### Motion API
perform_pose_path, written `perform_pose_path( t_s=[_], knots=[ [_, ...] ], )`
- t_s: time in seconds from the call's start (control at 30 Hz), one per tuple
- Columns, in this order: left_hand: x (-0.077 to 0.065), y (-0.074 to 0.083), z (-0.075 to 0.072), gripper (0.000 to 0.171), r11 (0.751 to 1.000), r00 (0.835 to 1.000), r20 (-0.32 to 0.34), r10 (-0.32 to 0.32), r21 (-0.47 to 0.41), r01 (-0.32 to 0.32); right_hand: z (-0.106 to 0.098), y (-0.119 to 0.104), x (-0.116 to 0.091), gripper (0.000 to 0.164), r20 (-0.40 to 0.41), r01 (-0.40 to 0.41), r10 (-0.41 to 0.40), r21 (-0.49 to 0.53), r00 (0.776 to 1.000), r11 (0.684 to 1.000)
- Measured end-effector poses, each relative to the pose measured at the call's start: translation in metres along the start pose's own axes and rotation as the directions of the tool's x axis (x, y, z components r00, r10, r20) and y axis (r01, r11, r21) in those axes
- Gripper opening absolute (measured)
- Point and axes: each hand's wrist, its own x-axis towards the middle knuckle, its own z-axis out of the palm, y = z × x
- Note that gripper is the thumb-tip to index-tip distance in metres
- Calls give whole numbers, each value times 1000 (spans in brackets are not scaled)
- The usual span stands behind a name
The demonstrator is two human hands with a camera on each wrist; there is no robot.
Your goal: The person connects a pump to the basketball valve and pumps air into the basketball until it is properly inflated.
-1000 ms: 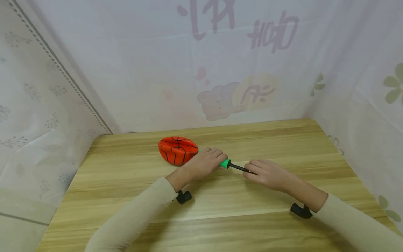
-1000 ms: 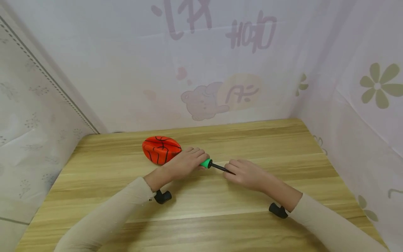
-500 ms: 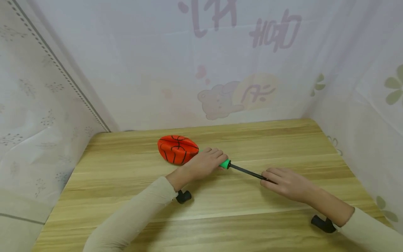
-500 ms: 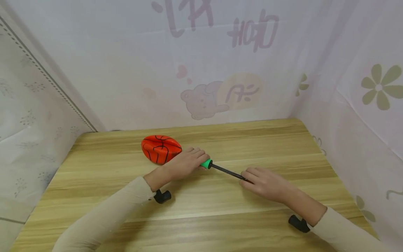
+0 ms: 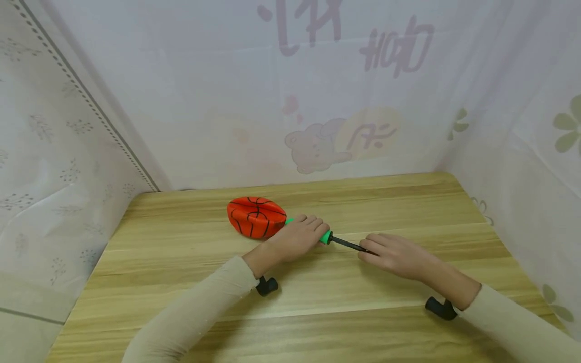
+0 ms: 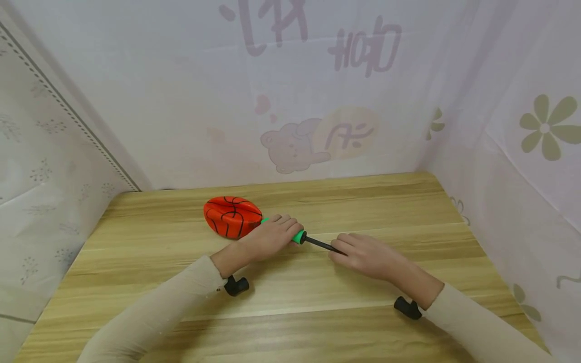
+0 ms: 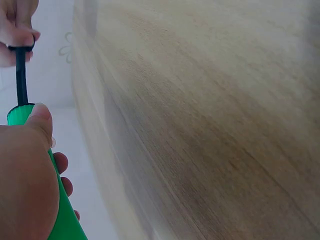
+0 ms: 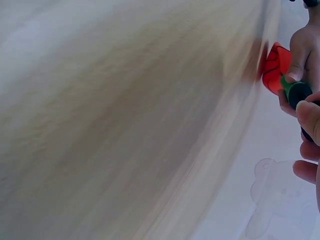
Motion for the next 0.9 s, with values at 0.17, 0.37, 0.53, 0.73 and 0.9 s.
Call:
perform_pose_path(
  t_s=[0.17,0.37,0.53,0.73,0.9],
  knots=[
    [1,1,-1,31,1000,1000,6,-4,13,4,10,4,14,35,-14,20,-20,11,1000,1000],
    [2,2,-2,30,999,1000,0,-1,47,1,22,8,27,38,11,22,-22,9,1000,1000],
    [1,3,-1,29,998,1000,-5,18,62,-18,26,10,35,41,-18,36,-36,-16,999,999],
    [-2,-2,-3,27,1000,999,-39,7,1,-7,27,9,35,37,-59,13,-13,3,998,1000],
    [-2,-6,-3,32,1000,998,-52,19,-18,-20,21,6,22,38,-72,-2,3,16,997,1000]
  ],
)
